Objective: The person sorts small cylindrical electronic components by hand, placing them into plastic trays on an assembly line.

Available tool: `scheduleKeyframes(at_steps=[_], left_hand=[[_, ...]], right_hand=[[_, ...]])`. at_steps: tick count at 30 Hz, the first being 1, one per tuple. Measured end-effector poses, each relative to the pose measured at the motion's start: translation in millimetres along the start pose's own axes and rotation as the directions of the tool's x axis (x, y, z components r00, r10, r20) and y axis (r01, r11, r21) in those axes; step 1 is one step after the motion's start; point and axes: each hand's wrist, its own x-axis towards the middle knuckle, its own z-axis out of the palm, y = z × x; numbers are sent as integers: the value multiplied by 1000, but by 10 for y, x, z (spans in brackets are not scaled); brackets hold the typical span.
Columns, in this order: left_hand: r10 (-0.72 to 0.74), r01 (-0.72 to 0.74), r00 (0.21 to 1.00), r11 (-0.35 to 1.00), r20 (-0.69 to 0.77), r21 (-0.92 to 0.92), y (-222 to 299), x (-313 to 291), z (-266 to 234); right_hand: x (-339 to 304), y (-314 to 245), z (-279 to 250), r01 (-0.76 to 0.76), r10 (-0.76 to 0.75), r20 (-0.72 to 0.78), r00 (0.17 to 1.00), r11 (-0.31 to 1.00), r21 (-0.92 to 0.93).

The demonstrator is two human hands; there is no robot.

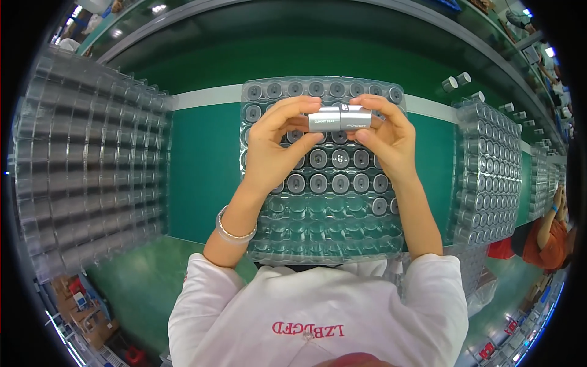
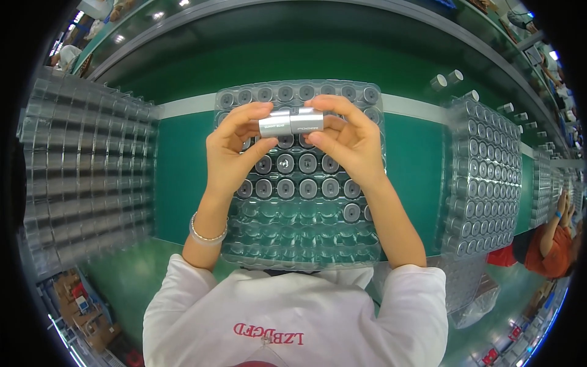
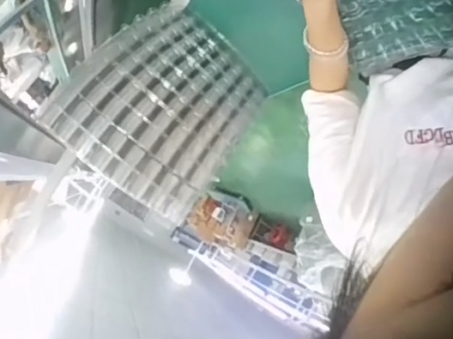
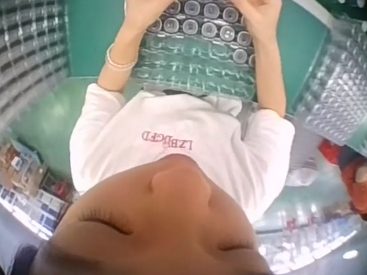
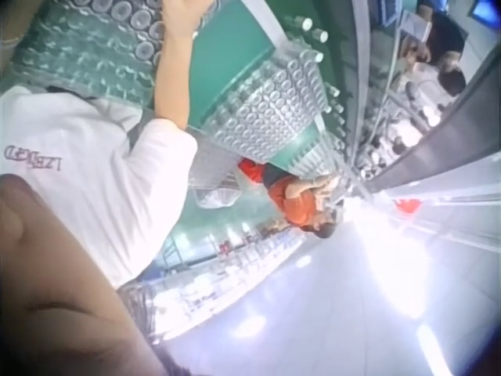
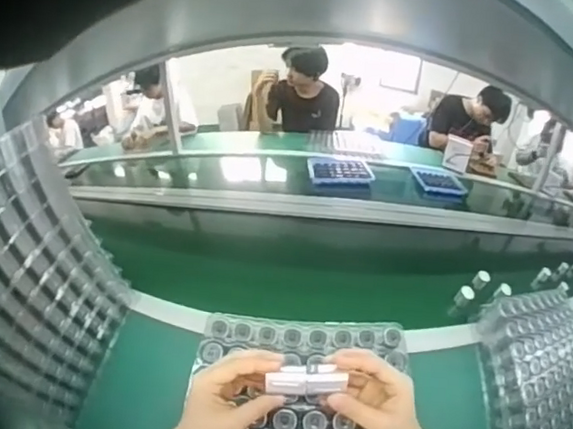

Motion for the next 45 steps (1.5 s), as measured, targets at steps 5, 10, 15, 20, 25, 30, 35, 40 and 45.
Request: scheduleKeyframes(at_steps=[5, 10, 15, 20, 25, 30, 35, 40, 45], left_hand=[[6, -6, 1000, 1000, -9, -23, 5, 8, 14], [1, -1, 1000, 1000, 1, -26, -2, 7, 13], [-46, 45, 999, 996, -8, -75, 8, 8, 12], [-34, 34, 998, 999, 50, -8, 2, 16, 16], [-70, 71, 996, 997, 63, -3, -10, 13, 18], [-74, 72, 995, 997, 69, 38, -9, 13, 20], [-100, 97, 993, 994, 63, 54, -14, 8, 20], [-118, 115, 991, 992, 57, 58, 0, 13, 23], [-111, 108, 992, 993, 57, 45, -10, 14, 20]], right_hand=[[4, -14, 5, -21, 21, -15, 1000, 1000, 12], [-7, -25, 10, -77, 76, -40, 996, 997, -15], [-5, -25, -11, -121, 106, -97, 990, 980, -161], [-9, -8, -69, -335, 322, -128, 938, 937, -98], [13, 15, -24, -429, 432, -156, 888, 902, 58], [25, 30, -25, -475, 495, -139, 858, 867, 151], [33, 41, -40, -495, 532, -119, 838, 834, 244], [45, 50, -40, -503, 539, -114, 834, 829, 244], [65, 27, -20, -519, 550, -131, 825, 828, 210]])
